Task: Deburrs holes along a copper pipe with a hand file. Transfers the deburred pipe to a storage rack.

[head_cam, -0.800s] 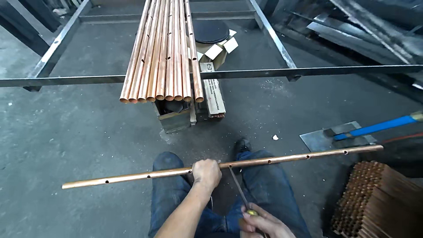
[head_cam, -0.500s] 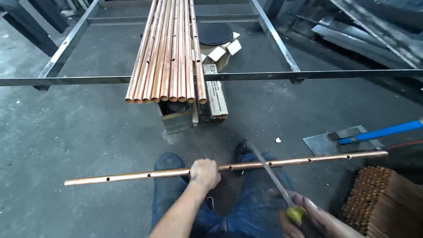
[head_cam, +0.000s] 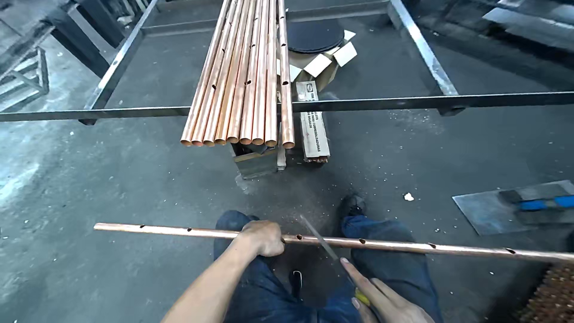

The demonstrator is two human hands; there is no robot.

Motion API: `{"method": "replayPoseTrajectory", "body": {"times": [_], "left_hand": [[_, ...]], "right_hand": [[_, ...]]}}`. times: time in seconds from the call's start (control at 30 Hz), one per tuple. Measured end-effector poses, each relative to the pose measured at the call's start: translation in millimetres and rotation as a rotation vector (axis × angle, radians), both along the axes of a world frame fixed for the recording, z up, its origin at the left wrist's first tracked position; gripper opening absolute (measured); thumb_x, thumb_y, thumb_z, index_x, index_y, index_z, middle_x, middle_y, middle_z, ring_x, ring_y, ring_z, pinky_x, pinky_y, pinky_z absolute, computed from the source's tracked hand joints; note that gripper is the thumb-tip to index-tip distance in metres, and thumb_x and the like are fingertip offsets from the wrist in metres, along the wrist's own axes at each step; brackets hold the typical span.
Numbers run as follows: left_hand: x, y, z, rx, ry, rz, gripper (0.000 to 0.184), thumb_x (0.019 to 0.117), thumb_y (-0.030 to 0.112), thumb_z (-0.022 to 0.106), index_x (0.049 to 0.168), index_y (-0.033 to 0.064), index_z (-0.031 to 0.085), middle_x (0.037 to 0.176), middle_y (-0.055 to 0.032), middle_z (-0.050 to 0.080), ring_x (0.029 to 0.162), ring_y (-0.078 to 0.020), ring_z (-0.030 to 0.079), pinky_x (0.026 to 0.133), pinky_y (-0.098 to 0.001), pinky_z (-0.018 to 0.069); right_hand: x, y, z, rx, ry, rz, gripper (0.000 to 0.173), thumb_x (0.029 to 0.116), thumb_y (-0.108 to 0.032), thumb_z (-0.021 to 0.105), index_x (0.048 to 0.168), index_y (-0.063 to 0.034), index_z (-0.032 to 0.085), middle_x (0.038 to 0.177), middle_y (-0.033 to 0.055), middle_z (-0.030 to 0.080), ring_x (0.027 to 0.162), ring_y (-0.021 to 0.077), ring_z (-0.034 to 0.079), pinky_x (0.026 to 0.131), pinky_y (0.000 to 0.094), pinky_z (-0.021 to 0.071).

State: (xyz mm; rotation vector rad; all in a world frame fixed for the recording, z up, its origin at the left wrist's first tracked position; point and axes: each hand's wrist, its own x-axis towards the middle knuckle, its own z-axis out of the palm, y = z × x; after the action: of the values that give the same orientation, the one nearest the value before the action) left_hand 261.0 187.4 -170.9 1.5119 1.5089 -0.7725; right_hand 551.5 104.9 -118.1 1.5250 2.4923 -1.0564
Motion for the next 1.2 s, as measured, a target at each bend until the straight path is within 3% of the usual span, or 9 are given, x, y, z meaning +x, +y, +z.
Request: {"method": "replayPoseTrajectory", "body": {"times": [0.13,0.4,0.57,0.67,0.73,0.9,1.03,1.1,1.2], "left_hand": [[2.2,7.7,-9.1,-0.034,0.010,0.026,0.041,0.0913,0.046,0.059,0.097,0.0059,0.068,0.104,-0.0183,0.071,0.101,-0.0383,0.070,0.080,-0.0673,0.0530],[-2.2,17.0,-17.9,-0.095,-0.039,0.042,0.046,0.0933,0.050,0.057,0.095,0.0049,0.068,0.100,-0.0185,0.071,0.098,-0.0384,0.069,0.078,-0.0684,0.0517],[8.2,13.2,-5.3,-0.043,0.037,0.066,0.040,0.0879,0.044,0.062,0.094,0.0047,0.069,0.106,-0.0184,0.072,0.101,-0.0390,0.070,0.078,-0.0670,0.0531],[3.3,13.1,-7.5,-0.004,0.073,0.079,0.040,0.0859,0.045,0.062,0.095,0.0061,0.069,0.105,-0.0173,0.072,0.101,-0.0378,0.070,0.077,-0.0655,0.0542],[2.3,10.5,-8.2,0.000,0.071,0.084,0.040,0.0859,0.045,0.062,0.094,0.0063,0.069,0.105,-0.0171,0.072,0.101,-0.0376,0.070,0.078,-0.0656,0.0544],[2.6,8.6,-5.8,0.001,0.059,0.096,0.040,0.0856,0.044,0.064,0.096,0.0059,0.069,0.107,-0.0175,0.072,0.103,-0.0387,0.070,0.079,-0.0663,0.0541],[4.5,12.4,-5.5,-0.010,0.047,0.095,0.041,0.0859,0.045,0.063,0.097,0.0059,0.069,0.107,-0.0176,0.072,0.101,-0.0384,0.070,0.078,-0.0658,0.0538],[4.4,13.2,-6.7,-0.012,0.049,0.101,0.041,0.0861,0.045,0.063,0.096,0.0059,0.069,0.107,-0.0175,0.072,0.102,-0.0381,0.070,0.078,-0.0659,0.0536],[3.9,12.7,-5.9,-0.009,0.050,0.101,0.038,0.0856,0.044,0.063,0.093,0.0073,0.070,0.106,-0.0165,0.073,0.102,-0.0374,0.070,0.078,-0.0663,0.0536]], "right_hand": [[-11.7,2.7,1.5,0.020,-0.141,0.041,0.050,0.1073,-0.033,0.044,0.157,-0.0260,0.048,0.100,0.0187,0.071,0.076,0.0352,0.071,0.063,0.0529,0.0575],[-10.0,-7.2,-6.2,0.043,-0.204,0.162,0.046,0.1107,-0.034,0.038,0.156,-0.0327,0.047,0.105,0.0182,0.070,0.085,0.0380,0.071,0.064,0.0535,0.0573],[-32.4,16.4,-15.1,0.027,-0.224,0.160,0.049,0.1080,-0.034,0.043,0.157,-0.0315,0.047,0.101,0.0175,0.071,0.077,0.0361,0.071,0.062,0.0533,0.0576],[-57.1,44.6,-41.1,0.149,-0.223,0.163,0.050,0.1030,-0.035,0.049,0.153,-0.0380,0.050,0.094,0.0121,0.072,0.071,0.0313,0.071,0.058,0.0513,0.0576],[-57.5,49.5,-36.4,0.134,-0.238,0.178,0.050,0.1036,-0.037,0.049,0.154,-0.0396,0.049,0.096,0.0114,0.072,0.073,0.0313,0.072,0.060,0.0518,0.0578],[-33.9,15.7,2.9,0.028,-0.200,0.147,0.048,0.1077,-0.035,0.046,0.155,-0.0306,0.050,0.099,0.0177,0.071,0.073,0.0359,0.071,0.060,0.0541,0.0571],[-39.8,12.6,-16.2,0.023,-0.222,0.135,0.050,0.1080,-0.034,0.043,0.158,-0.0301,0.045,0.100,0.0177,0.070,0.073,0.0353,0.070,0.060,0.0536,0.0571],[-68.6,38.4,-37.7,0.101,-0.238,0.106,0.050,0.1043,-0.033,0.048,0.154,-0.0328,0.050,0.099,0.0150,0.073,0.075,0.0341,0.072,0.063,0.0538,0.0585],[-92.6,71.5,-39.7,0.055,-0.302,0.117,0.048,0.1065,-0.036,0.044,0.155,-0.0359,0.048,0.113,0.0110,0.074,0.096,0.0332,0.073,0.081,0.0547,0.0591]]}}
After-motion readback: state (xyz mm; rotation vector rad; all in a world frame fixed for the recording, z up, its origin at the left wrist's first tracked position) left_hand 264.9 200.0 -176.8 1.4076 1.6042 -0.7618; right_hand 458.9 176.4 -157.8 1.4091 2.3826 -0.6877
